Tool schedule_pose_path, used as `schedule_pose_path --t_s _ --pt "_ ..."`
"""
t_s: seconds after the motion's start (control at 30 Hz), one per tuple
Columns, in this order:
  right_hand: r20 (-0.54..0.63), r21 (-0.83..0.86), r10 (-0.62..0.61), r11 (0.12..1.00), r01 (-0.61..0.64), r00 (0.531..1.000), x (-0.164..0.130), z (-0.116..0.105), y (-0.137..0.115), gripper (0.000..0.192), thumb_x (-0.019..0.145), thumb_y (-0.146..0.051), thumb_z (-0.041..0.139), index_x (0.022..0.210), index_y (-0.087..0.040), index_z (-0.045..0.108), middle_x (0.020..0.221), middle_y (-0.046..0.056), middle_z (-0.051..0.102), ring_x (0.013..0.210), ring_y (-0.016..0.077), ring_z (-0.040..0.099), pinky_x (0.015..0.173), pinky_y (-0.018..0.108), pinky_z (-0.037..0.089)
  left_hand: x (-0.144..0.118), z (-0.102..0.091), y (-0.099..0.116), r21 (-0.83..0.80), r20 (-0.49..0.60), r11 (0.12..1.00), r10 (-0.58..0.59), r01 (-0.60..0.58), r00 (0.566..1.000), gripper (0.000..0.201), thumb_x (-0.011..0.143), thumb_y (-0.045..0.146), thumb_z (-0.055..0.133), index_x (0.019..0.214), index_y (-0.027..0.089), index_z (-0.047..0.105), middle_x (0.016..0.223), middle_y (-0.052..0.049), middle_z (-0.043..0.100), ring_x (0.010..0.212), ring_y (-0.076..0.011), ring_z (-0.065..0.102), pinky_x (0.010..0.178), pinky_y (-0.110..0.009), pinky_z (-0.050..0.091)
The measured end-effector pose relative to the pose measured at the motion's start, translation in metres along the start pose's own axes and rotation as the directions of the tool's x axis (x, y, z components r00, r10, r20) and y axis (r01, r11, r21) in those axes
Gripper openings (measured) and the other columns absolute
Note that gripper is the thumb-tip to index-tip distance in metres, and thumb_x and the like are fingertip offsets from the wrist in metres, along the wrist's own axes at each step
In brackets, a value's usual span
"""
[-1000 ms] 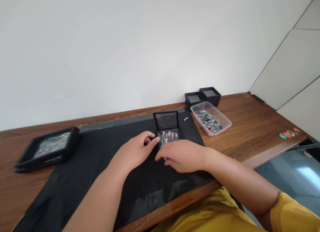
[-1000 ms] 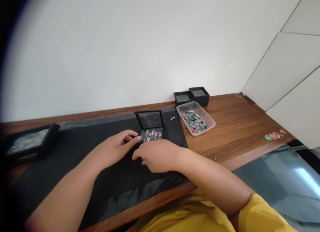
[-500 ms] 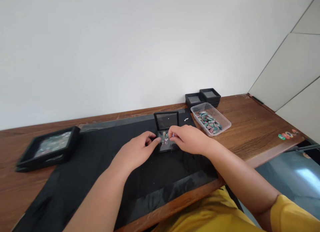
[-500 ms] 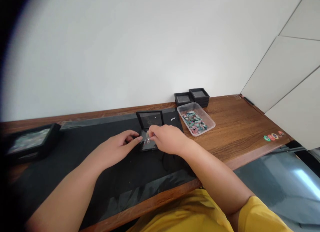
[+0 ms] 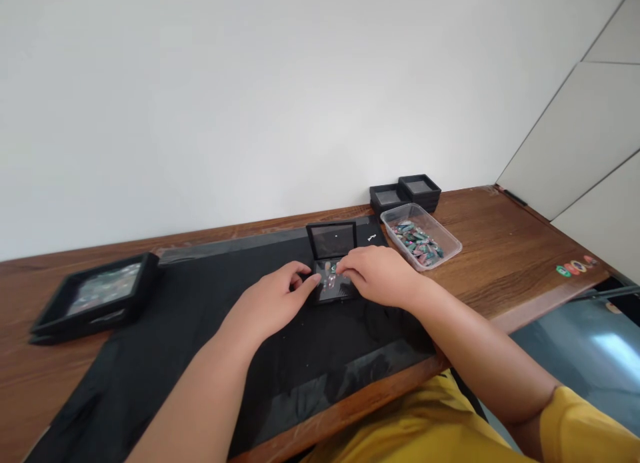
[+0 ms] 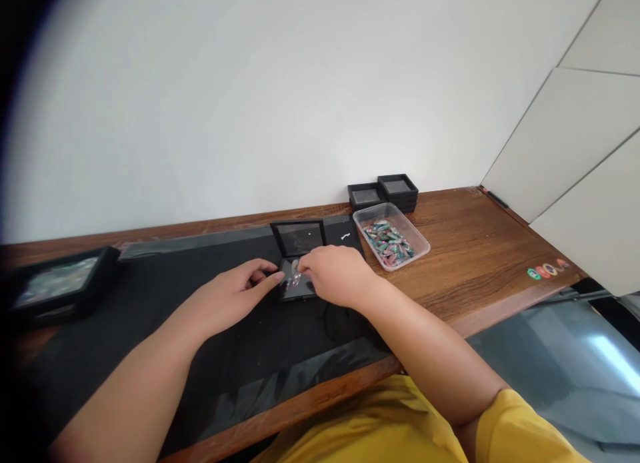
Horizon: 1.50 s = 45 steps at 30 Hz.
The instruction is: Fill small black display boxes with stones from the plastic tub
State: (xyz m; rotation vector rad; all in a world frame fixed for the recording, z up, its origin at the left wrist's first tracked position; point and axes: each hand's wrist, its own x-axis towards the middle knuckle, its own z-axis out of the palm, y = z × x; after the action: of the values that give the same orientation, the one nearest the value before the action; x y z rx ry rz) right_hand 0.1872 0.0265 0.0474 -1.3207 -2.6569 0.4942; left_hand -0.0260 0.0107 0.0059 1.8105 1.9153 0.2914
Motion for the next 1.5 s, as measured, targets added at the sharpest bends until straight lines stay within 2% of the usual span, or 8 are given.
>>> schedule_pose_path --t_s 0.23,0.57,0.77,1.0,1.23,1.5 --pt "0.106 -0.136 -0.054 0.988 0.068 0.993 -0.001 0.006 -0.008 0.029 0.101 -0.019 0.051 0.113 -0.022 0.077 0.122 0.007 0.076 0.111 0.0256 0.069 0.083 0.033 0.050 0.000 0.000 0.002 -0.001 0.025 1.000 -0.008 0.008 1.000 0.050 0.088 0.064 0.042 0.111 0.027 0.067 0.100 -0.005 0.078 0.086 -0.0274 0.072 0.067 -0.034 0.048" --pt "0.040 -0.100 -0.068 0.992 0.071 0.997 0.004 0.016 -0.002 0.022 0.090 -0.019 0.056 0.105 -0.023 0.072 0.101 0.004 0.079 0.093 0.0238 0.072 0.072 0.031 0.044 -0.001 -0.002 0.004 0.010 0.034 1.000 -0.016 0.016 0.999 0.047 0.088 0.062 0.043 0.109 0.027 0.067 0.097 -0.005 0.078 0.085 -0.0269 0.073 0.067 -0.033 0.047" --pt "0.079 -0.089 -0.052 0.994 0.059 0.996 0.007 0.012 -0.001 0.021 0.090 -0.020 0.060 0.099 -0.024 0.078 0.108 0.003 0.079 0.103 0.0248 0.071 0.078 0.032 0.047 -0.001 0.000 0.003 0.006 -0.005 1.000 -0.019 0.020 1.000 0.047 0.088 0.062 0.045 0.110 0.028 0.070 0.101 -0.005 0.079 0.085 -0.0277 0.073 0.065 -0.033 0.047" --pt "0.068 -0.113 -0.045 0.992 0.052 0.997 0.009 0.011 -0.002 0.024 0.091 -0.016 0.059 0.096 -0.019 0.082 0.103 0.009 0.080 0.099 0.0252 0.071 0.081 0.032 0.048 -0.002 0.000 0.003 0.029 0.008 0.999 -0.015 0.015 1.000 0.044 0.092 0.054 0.039 0.111 0.029 0.069 0.109 -0.006 0.079 0.091 -0.0285 0.073 0.068 -0.034 0.049" --pt "0.117 -0.083 -0.084 0.992 0.094 0.990 0.008 0.011 0.000 0.023 0.091 -0.014 0.059 0.096 -0.016 0.082 0.102 0.011 0.080 0.099 0.0243 0.071 0.085 0.031 0.049 -0.001 0.001 0.001 0.061 0.011 0.998 0.021 -0.022 1.000 0.052 0.085 0.064 0.049 0.115 0.026 0.068 0.091 -0.004 0.076 0.073 -0.0230 0.069 0.058 -0.031 0.043" --pt "0.144 -0.024 -0.135 0.990 0.140 0.980 0.007 0.006 0.004 0.028 0.090 -0.007 0.059 0.105 -0.015 0.081 0.109 0.010 0.080 0.104 0.0236 0.071 0.093 0.031 0.048 -0.001 0.000 0.003 0.082 0.008 0.996 0.020 -0.021 1.000 0.051 0.084 0.063 0.052 0.115 0.026 0.067 0.089 -0.003 0.073 0.073 -0.0232 0.068 0.058 -0.031 0.042"
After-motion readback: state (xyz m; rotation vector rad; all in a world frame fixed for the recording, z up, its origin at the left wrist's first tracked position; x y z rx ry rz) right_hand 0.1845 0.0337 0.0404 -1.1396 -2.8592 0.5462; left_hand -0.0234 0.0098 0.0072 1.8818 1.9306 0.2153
